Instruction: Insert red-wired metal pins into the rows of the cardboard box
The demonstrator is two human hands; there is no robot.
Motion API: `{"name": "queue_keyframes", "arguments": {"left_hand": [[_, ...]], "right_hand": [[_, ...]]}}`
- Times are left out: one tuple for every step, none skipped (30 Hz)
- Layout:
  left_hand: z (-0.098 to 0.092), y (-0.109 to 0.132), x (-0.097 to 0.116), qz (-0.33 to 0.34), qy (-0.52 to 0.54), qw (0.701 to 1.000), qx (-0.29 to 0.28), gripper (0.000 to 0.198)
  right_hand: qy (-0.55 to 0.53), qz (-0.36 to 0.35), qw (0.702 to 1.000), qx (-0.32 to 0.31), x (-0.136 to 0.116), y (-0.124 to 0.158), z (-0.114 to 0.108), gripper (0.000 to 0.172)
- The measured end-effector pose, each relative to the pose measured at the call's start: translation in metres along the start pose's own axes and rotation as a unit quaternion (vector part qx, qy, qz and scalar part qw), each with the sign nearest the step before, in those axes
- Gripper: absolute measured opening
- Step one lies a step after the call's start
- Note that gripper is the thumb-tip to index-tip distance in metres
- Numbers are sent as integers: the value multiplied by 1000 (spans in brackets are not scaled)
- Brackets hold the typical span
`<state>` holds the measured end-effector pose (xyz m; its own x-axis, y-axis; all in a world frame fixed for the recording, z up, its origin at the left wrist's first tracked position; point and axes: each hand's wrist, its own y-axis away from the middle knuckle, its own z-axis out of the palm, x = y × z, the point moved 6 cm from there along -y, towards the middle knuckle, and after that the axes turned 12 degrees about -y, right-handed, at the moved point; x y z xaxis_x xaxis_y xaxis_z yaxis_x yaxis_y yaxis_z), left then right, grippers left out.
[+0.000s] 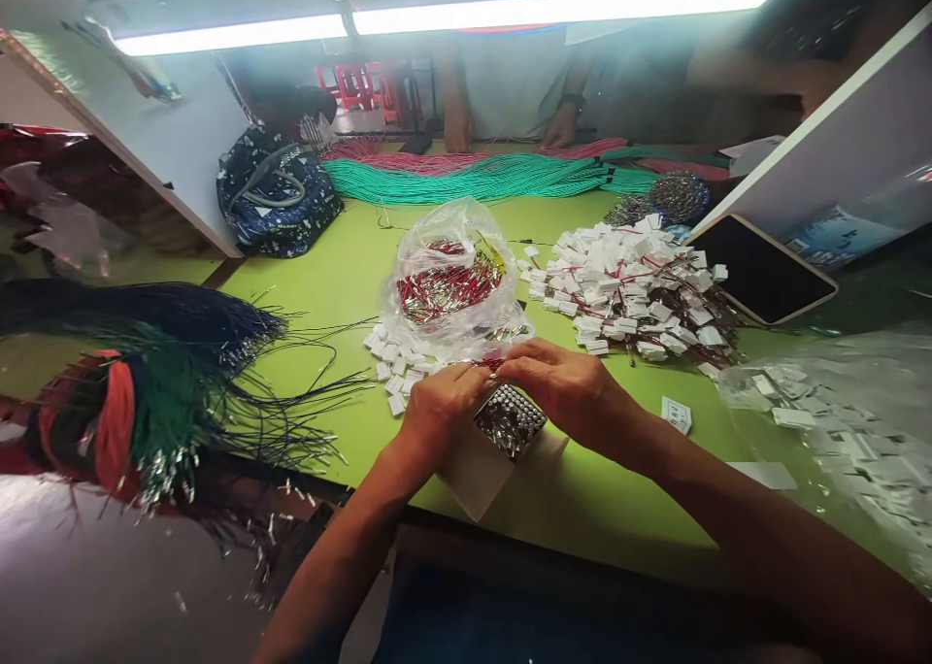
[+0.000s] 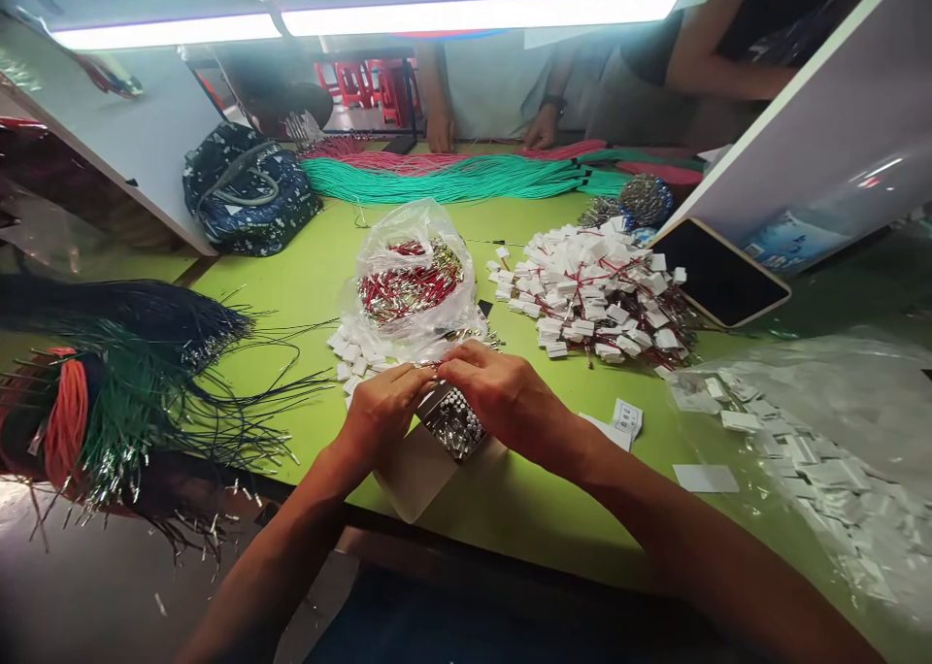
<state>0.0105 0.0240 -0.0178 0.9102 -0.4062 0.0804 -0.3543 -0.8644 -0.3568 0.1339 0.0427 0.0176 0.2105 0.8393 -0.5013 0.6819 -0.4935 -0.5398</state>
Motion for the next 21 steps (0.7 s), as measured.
{"name": "queue_keyframes", "arguments": {"left_hand": [[1, 1, -1, 2, 4, 1000, -8, 34], [2, 1, -1, 4, 6, 1000, -16, 33], [3, 2, -1, 7, 7, 1000, -22, 33], [4, 2, -2, 11, 5, 1000, -28, 33], [5, 3, -2, 15, 1, 999, -33, 33], [6, 3, -2, 19, -5, 999, -37, 33], [8, 3, -1, 22, -11, 999, -40, 32], [8, 4, -1, 26, -16, 999, -39, 31], [9, 4, 0, 32, -22, 999, -35, 31], [9, 4, 0, 38, -27, 998, -31, 30], [9, 5, 1, 45, -33, 998, -25, 29], [9, 5, 2, 51, -39, 998, -20, 28], [8, 5, 3, 57, -44, 997, -15, 28], [8, 5, 4, 61, -47, 997, -11, 28], [7, 6, 5, 63, -48, 997, -9, 27], [7, 6, 5, 64, -48, 997, -7, 27], [6, 6, 6, 65, -46, 997, -6, 26], [6, 6, 6, 67, -45, 997, -6, 26], [5, 7, 7, 68, -43, 997, -7, 26], [5, 7, 7, 70, -42, 997, -8, 25], [5, 7, 8, 70, -39, 997, -10, 25]], "right_hand": [[6, -1, 1000, 2, -1, 1, 0, 22], [9, -3, 1000, 2, -1, 1, 0, 22], [9, -3, 1000, -3, -2, 1, 1, 22], [8, 0, 1000, -13, -2, 1, 1, 22], [6, 5, 1000, -25, -2, 0, 2, 23], [2, 10, 999, -40, -2, 0, 3, 24], [-3, 14, 999, -51, -2, -1, 3, 24], [-10, 17, 998, -60, -1, -2, 3, 25], [-16, 18, 998, -65, -1, -3, 3, 24], [-23, 17, 997, -66, -1, -4, 2, 23], [-30, 14, 997, -65, 0, -4, 1, 22], [-35, 11, 997, -65, 0, -4, 1, 21], [-40, 10, 997, -62, 1, -4, 1, 20], [-43, 10, 997, -60, 1, -4, 1, 19], [-45, 12, 997, -57, 2, -4, 2, 19], [-46, 14, 997, -55, 2, -3, 3, 19], [-45, 17, 997, -52, 2, -2, 4, 19], [-44, 18, 998, -48, 2, -2, 4, 20], [-44, 18, 998, -44, 2, -1, 5, 20], [-45, 19, 998, -40, 2, -1, 5, 20], [-48, 19, 998, -37, 2, -1, 4, 20]]}}
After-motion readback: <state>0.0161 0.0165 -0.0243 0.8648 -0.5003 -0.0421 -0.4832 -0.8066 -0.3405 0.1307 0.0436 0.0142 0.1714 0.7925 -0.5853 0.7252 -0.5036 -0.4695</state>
